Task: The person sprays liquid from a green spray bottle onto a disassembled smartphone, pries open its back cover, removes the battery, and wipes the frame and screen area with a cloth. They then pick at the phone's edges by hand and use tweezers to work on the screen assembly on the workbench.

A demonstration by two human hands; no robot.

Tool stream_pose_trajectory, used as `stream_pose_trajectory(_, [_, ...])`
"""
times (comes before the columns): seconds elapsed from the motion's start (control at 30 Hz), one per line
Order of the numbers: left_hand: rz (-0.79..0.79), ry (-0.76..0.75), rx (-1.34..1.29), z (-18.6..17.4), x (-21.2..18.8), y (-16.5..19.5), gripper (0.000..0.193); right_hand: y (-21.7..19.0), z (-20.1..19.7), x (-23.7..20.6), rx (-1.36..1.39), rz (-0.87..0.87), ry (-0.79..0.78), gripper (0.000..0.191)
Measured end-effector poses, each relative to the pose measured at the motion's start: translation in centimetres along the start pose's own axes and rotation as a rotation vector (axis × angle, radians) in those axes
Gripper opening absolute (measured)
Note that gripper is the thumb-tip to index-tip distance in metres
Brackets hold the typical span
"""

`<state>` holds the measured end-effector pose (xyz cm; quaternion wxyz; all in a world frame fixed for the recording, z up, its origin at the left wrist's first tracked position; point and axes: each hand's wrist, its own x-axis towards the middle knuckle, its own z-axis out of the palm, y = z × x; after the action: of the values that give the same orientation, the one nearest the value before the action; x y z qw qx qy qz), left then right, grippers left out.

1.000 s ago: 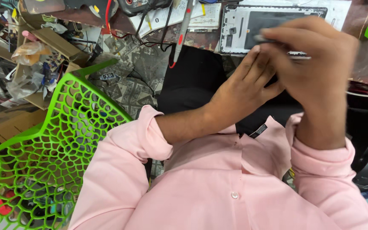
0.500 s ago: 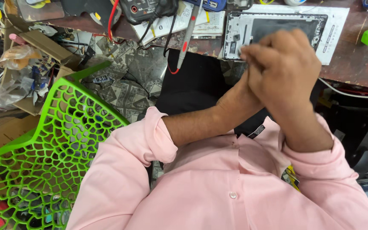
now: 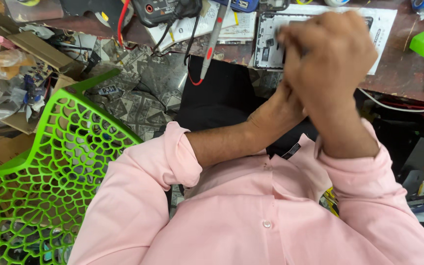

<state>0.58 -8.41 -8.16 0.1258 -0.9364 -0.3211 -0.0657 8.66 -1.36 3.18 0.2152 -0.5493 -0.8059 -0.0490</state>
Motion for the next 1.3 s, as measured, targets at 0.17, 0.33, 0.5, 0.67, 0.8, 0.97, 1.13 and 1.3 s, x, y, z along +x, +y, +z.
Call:
stream_pose_trajectory(0.17, [0.074,-0.064,0.113,0.2,-0.6,0.1,0.052,-0.4,-0.2,-0.2,0.013,0.011,-0.020,0.010])
stream_pose_trajectory(0.33, [0.094,-0.150,-0.020,1.0,-0.3,1.0,0.048,-0.4,0.2,-0.4,-0.068,-0.005,0.021,0.013])
stream_pose_trajectory(0.5, [0.115,-0.039,0.126,2.1,-1.3,1.4,0.053,-1.1,0.1,-0.6,-0.008,-0.066,0.012,0.014])
stream_pose_trajectory(0.67, [0.009,-0.030,0.090,2.5,-0.5,2.3,0.048,0.0,0.7,0.5,-0.015,-0.030,0.022,0.015])
stream_pose_trajectory(0.8, [0.001,0.045,0.150,1.5,-0.5,0.9,0.051,0.0,0.1,-1.8,0.056,-0.001,-0.015,0.010])
stream_pose_trajectory(0.97, [-0.094,0.107,-0.020,-2.4,0.0,-1.7,0.048,1.4,-3.4,-7.1,0.320,0.225,0.066,0.016])
stream_pose_trajectory(1.13, [-0.085,0.170,-0.652,-5.4,1.3,-3.7,0.056,4.4,-5.6,-10.7,0.306,0.433,0.177,0.017])
stream_pose_trajectory(1.3, [-0.089,0.290,-0.612,-6.2,2.1,-4.5,0.041,6.8,-4.9,-12.7,0.225,0.517,0.271,0.021])
